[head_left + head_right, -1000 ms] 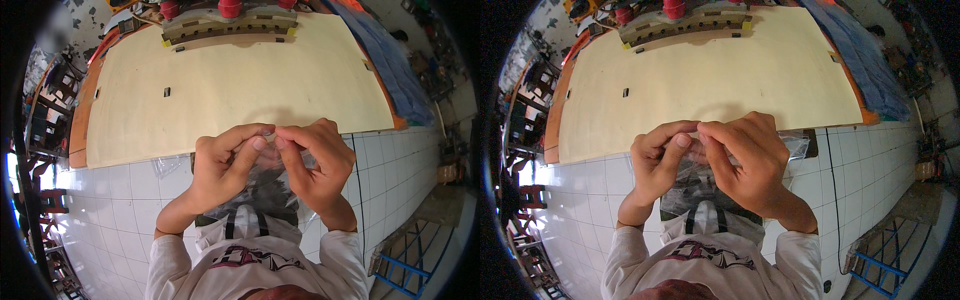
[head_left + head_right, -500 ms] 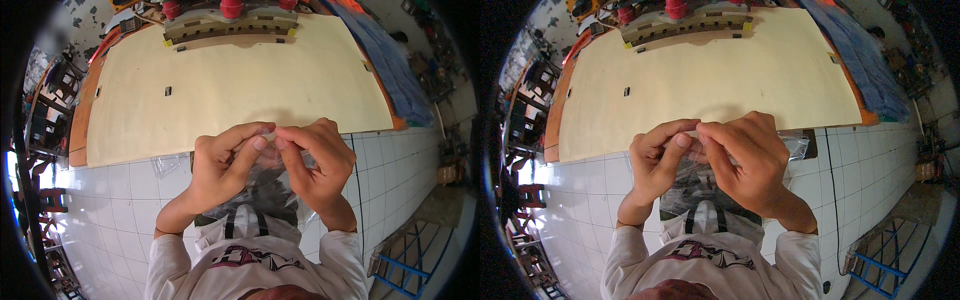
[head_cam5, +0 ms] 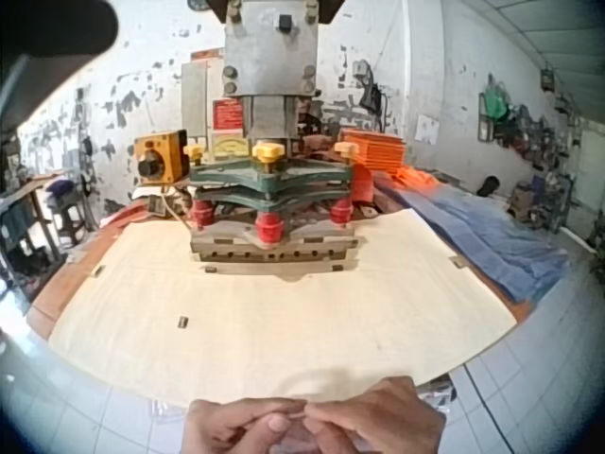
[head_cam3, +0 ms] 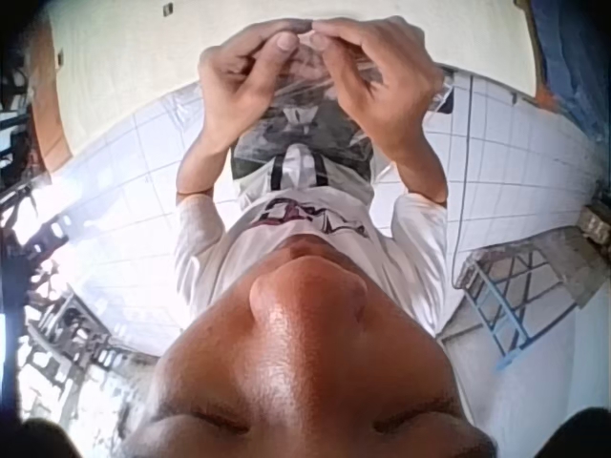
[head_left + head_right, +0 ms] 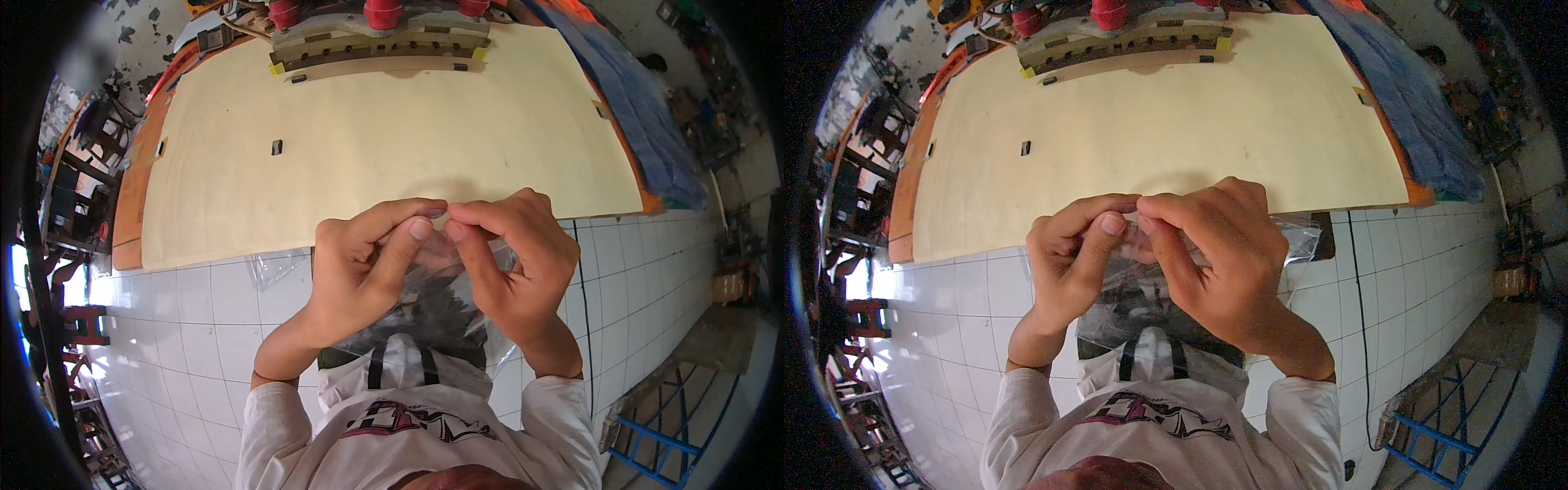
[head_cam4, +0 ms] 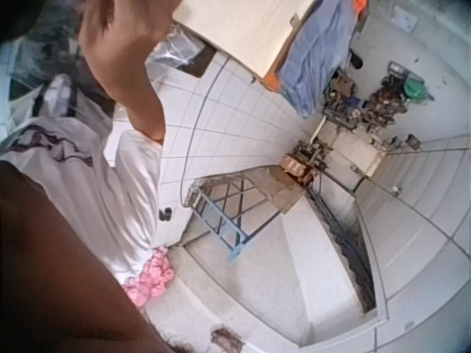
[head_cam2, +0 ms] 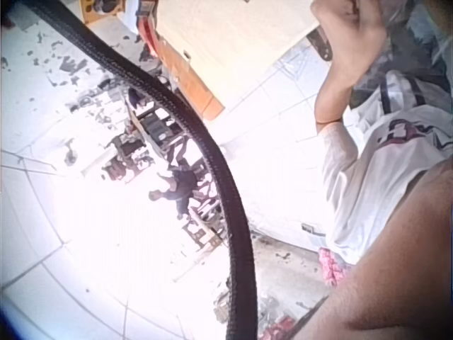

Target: The person takes the plastic film bag from the machine work table and opens, pulls, and separates its layers and edges by hand.

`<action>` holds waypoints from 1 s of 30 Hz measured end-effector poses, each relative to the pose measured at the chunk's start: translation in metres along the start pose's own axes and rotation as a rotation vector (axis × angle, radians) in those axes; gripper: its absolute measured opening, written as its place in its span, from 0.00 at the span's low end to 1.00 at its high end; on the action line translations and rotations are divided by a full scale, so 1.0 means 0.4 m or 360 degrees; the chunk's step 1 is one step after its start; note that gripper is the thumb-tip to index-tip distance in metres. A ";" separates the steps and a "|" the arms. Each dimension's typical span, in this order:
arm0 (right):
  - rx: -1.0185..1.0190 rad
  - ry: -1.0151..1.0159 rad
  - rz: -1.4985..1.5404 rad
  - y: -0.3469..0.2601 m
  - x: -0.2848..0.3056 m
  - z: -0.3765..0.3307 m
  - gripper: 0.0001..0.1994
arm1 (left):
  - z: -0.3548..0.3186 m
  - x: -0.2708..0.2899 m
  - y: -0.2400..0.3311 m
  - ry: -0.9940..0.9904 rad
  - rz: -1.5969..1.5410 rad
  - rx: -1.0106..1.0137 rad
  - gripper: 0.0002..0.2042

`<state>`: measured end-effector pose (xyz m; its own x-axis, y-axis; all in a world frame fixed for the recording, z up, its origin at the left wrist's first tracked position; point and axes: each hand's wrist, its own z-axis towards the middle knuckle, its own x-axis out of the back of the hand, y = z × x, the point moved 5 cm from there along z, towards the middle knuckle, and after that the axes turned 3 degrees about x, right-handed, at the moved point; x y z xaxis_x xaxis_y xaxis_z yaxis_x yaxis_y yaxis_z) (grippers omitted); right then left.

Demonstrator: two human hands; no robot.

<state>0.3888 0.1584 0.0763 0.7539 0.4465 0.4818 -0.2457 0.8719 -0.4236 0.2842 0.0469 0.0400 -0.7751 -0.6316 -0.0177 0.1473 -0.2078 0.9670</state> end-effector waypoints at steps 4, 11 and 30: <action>0.0005 -0.0010 0.0016 -0.003 -0.002 0.003 0.10 | -0.001 0.006 -0.003 0.0000 -0.0020 0.0008 0.11; -0.0014 -0.0010 0.0031 -0.007 -0.003 0.002 0.09 | -0.005 0.005 -0.009 0.0023 -0.0072 0.0035 0.12; -0.0553 -0.0248 0.0693 0.044 -0.055 0.037 0.05 | 0.026 0.050 0.024 0.0065 -0.0175 0.0148 0.10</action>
<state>0.3590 0.1668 0.0699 0.5230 0.7967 0.3028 -0.2790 0.4958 -0.8224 0.2639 0.0402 0.0515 -0.7574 -0.6392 -0.1334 0.0037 -0.2085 0.9780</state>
